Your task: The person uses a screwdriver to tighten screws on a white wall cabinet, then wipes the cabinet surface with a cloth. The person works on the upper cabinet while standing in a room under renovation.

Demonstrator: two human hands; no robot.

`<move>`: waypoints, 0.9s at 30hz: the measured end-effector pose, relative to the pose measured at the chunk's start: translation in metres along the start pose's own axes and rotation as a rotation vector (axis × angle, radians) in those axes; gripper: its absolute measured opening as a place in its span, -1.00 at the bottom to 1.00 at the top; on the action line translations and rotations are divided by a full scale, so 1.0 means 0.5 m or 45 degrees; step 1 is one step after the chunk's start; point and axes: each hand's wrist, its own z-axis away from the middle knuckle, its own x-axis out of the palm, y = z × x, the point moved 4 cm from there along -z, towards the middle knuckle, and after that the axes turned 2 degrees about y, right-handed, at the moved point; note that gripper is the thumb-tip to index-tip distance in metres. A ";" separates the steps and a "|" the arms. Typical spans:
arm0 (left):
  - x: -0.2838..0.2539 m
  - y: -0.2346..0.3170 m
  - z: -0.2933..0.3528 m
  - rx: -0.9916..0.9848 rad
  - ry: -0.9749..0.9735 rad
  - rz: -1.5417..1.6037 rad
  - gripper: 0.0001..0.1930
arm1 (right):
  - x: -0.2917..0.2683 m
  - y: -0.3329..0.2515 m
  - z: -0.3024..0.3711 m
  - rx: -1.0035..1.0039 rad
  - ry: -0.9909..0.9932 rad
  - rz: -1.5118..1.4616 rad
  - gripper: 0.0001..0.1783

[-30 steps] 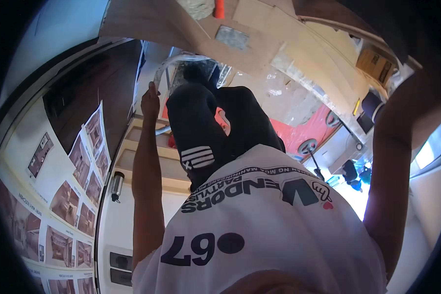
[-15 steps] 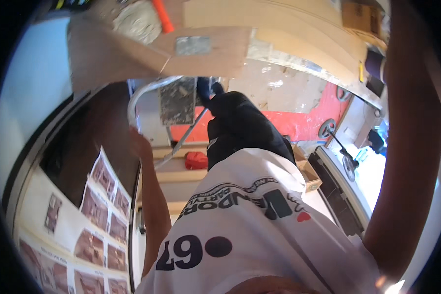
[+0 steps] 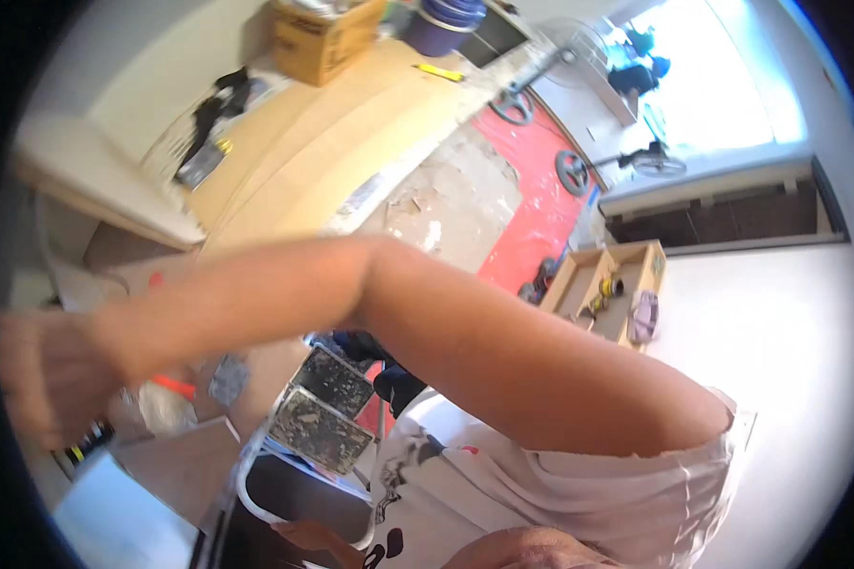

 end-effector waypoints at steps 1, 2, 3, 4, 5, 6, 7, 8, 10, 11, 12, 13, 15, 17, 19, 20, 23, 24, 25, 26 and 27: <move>-0.006 0.009 -0.010 0.035 0.007 0.001 -0.52 | 0.005 -0.013 0.086 0.039 -0.088 -0.101 -0.70; -0.016 0.011 -0.017 0.033 0.014 -0.001 -0.52 | -0.003 -0.019 0.196 0.158 -0.206 -0.180 -0.69; -0.020 0.013 -0.016 0.029 0.013 -0.001 -0.52 | -0.002 -0.019 0.310 0.292 -0.324 -0.257 -0.66; -0.030 0.025 -0.022 0.036 0.020 0.013 -0.52 | -0.097 -0.033 0.397 0.367 -0.433 -0.188 -0.71; -0.040 0.029 -0.024 0.030 0.027 0.019 -0.52 | -0.176 -0.047 0.492 0.496 -0.488 -0.233 -0.70; -0.052 0.040 -0.029 0.033 0.033 0.030 -0.52 | -0.244 -0.060 0.619 0.782 -0.979 -0.174 -0.65; -0.064 0.044 -0.025 0.010 0.040 0.035 -0.52 | -0.324 -0.084 0.724 0.938 -1.099 -0.170 -0.68; -0.075 0.044 -0.018 -0.006 0.050 0.041 -0.52 | -0.411 -0.111 0.805 1.098 -1.179 -0.207 -0.69; -0.100 0.055 -0.007 -0.032 0.060 0.064 -0.52 | -0.601 -0.203 1.002 1.393 -1.012 0.044 -0.81; -0.112 0.059 0.000 -0.039 0.068 0.080 -0.52 | -0.695 -0.241 1.057 1.717 -1.017 -0.016 -0.80; -0.128 0.072 0.014 -0.039 0.079 0.095 -0.52 | -0.790 -0.290 1.119 2.062 -0.974 0.122 -0.77; -0.144 0.102 0.018 -0.005 0.089 0.120 -0.52 | -0.874 -0.360 1.216 2.497 -0.859 0.378 -0.77; -0.155 0.208 0.042 0.072 0.094 0.175 -0.52 | -0.997 -0.463 1.276 2.629 -0.494 0.658 -0.79; -0.141 0.380 0.088 0.221 0.041 0.277 -0.52 | -1.080 -0.509 1.318 2.827 -0.371 0.541 -0.80; -0.127 0.600 0.145 0.428 -0.058 0.423 -0.52 | -1.135 -0.515 1.449 2.825 -0.199 0.498 -0.79; -0.131 0.701 0.178 0.527 -0.119 0.486 -0.52 | -1.161 -0.511 1.515 2.825 -0.105 0.471 -0.79; -0.208 0.995 0.274 0.808 -0.353 0.612 -0.52 | -1.216 -0.472 1.735 2.667 0.054 0.951 -0.81; -0.218 1.092 0.309 0.864 -0.421 0.669 -0.52 | -1.256 -0.438 1.734 2.744 0.220 0.860 -0.80; -0.241 1.167 0.338 0.910 -0.480 0.711 -0.52 | -1.281 -0.400 1.725 2.808 0.385 0.758 -0.78; -0.261 1.239 0.365 0.963 -0.547 0.735 -0.52 | -1.313 -0.362 1.710 2.668 0.500 0.744 -0.77; -0.278 1.318 0.392 1.017 -0.607 0.766 -0.52 | -1.353 -0.319 1.697 2.521 0.601 0.728 -0.76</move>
